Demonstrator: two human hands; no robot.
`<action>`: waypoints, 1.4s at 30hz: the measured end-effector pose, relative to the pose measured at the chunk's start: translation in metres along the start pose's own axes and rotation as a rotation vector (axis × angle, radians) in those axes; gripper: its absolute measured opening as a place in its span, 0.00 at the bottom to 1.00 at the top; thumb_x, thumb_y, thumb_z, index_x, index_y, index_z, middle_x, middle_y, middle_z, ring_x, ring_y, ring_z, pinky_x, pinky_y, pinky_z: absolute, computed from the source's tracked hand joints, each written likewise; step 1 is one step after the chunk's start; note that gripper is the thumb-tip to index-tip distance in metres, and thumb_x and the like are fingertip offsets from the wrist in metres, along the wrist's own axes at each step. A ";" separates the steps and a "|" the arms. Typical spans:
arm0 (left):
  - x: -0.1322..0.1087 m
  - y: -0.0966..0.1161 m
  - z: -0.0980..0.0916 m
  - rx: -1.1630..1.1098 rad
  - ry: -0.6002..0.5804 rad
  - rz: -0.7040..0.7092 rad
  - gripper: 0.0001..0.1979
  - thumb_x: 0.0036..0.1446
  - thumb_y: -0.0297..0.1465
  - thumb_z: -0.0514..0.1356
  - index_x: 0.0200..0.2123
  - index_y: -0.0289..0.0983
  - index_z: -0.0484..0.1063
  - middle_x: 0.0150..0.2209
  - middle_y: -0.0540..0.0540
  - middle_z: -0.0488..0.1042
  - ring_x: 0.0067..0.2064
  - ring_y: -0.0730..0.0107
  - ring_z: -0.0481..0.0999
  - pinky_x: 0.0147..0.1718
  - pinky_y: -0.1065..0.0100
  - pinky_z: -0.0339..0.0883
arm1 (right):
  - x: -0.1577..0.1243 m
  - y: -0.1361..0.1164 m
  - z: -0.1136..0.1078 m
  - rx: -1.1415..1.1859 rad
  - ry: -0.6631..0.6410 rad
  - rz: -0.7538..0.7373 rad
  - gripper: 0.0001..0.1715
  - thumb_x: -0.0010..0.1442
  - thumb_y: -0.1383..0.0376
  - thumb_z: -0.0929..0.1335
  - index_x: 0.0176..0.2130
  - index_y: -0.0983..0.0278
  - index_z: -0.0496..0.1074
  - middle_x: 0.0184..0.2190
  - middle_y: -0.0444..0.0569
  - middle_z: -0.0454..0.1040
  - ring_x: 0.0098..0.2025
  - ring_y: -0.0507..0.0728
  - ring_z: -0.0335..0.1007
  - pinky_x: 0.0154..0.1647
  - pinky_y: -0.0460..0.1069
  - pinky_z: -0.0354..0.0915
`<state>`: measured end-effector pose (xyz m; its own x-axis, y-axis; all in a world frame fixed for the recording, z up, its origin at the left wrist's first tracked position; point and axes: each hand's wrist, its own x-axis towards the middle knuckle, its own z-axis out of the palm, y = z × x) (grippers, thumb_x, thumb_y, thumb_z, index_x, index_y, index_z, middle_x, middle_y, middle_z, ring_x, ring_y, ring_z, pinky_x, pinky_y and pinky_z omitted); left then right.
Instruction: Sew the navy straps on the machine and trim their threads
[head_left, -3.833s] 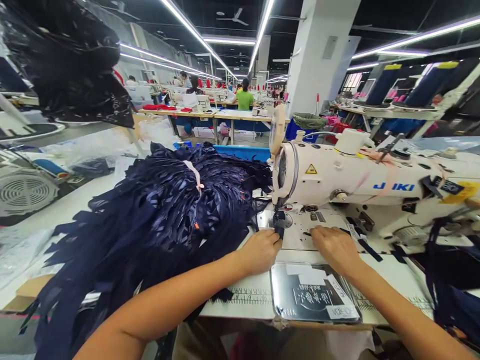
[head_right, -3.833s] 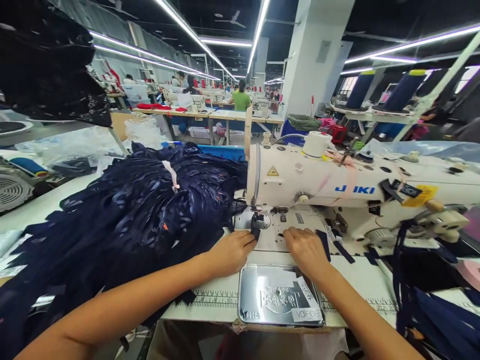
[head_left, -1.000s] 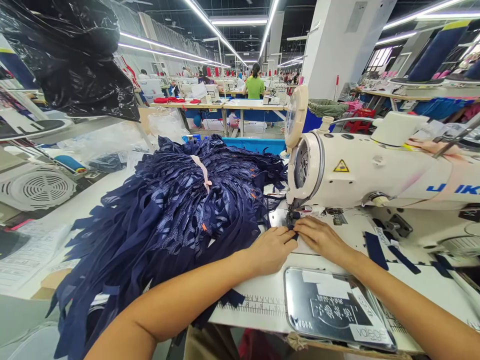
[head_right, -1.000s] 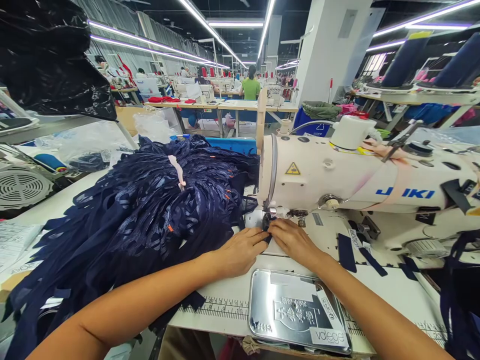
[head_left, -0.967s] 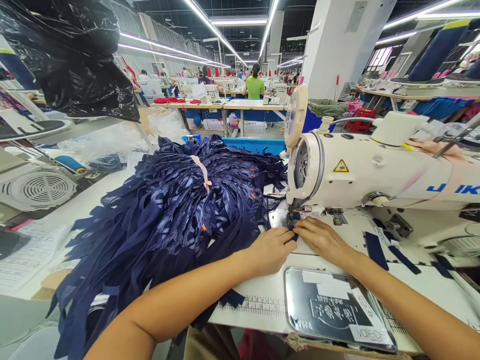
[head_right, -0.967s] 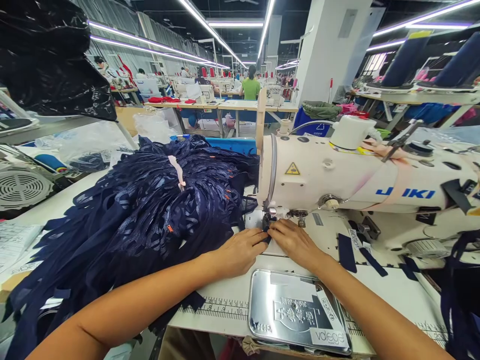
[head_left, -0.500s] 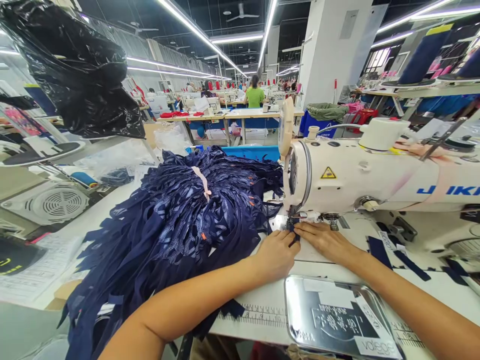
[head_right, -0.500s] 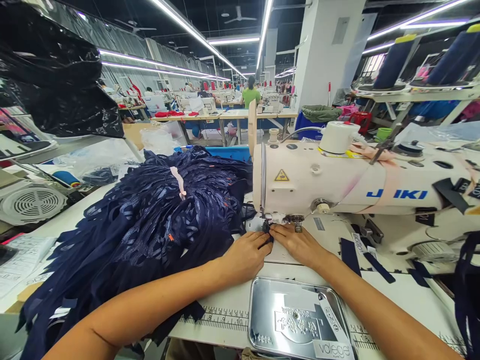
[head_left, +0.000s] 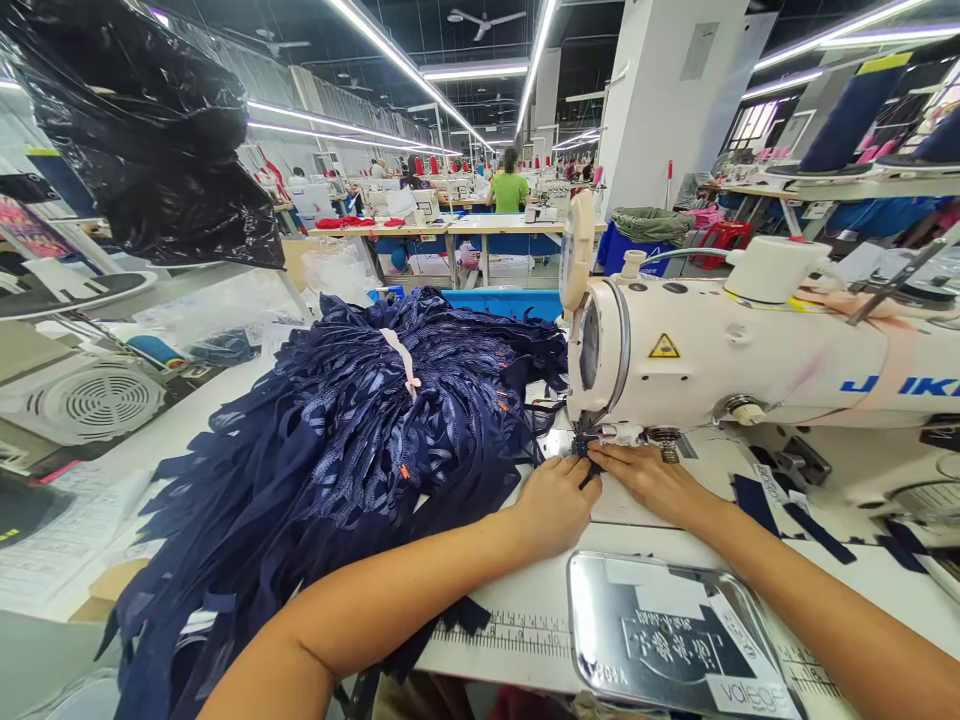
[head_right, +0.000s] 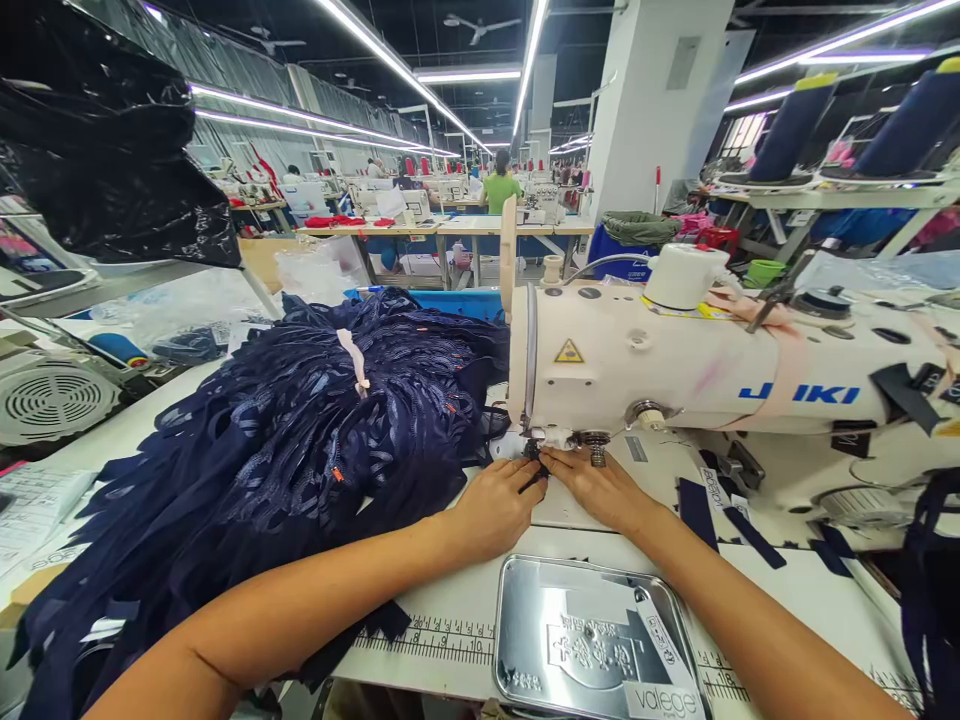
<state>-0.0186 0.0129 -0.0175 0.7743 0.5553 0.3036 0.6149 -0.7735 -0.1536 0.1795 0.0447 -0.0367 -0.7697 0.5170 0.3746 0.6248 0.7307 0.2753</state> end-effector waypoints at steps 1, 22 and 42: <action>0.001 0.000 0.000 0.003 0.000 -0.002 0.13 0.56 0.27 0.52 0.43 0.29 0.67 0.45 0.37 0.70 0.47 0.59 0.69 0.43 0.61 0.63 | 0.000 0.000 0.000 -0.007 0.003 -0.006 0.27 0.55 0.79 0.56 0.50 0.68 0.68 0.48 0.57 0.71 0.45 0.59 0.70 0.40 0.54 0.70; -0.007 -0.017 -0.006 -0.095 -0.052 0.010 0.13 0.55 0.22 0.53 0.44 0.34 0.67 0.43 0.44 0.74 0.46 0.64 0.68 0.45 0.59 0.56 | 0.011 -0.009 -0.013 0.087 0.028 0.183 0.18 0.59 0.69 0.59 0.46 0.64 0.71 0.40 0.53 0.75 0.39 0.58 0.72 0.36 0.52 0.71; -0.005 -0.032 -0.014 -0.118 -0.072 -0.097 0.17 0.55 0.23 0.52 0.46 0.40 0.70 0.43 0.45 0.69 0.43 0.63 0.64 0.38 0.62 0.56 | 0.009 -0.014 -0.014 0.356 0.122 0.084 0.17 0.62 0.68 0.57 0.43 0.63 0.71 0.38 0.53 0.70 0.40 0.56 0.67 0.41 0.52 0.68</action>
<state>-0.0437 0.0305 -0.0009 0.7232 0.6464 0.2432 0.6689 -0.7432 -0.0138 0.1655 0.0327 -0.0249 -0.6833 0.5404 0.4910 0.5838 0.8082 -0.0772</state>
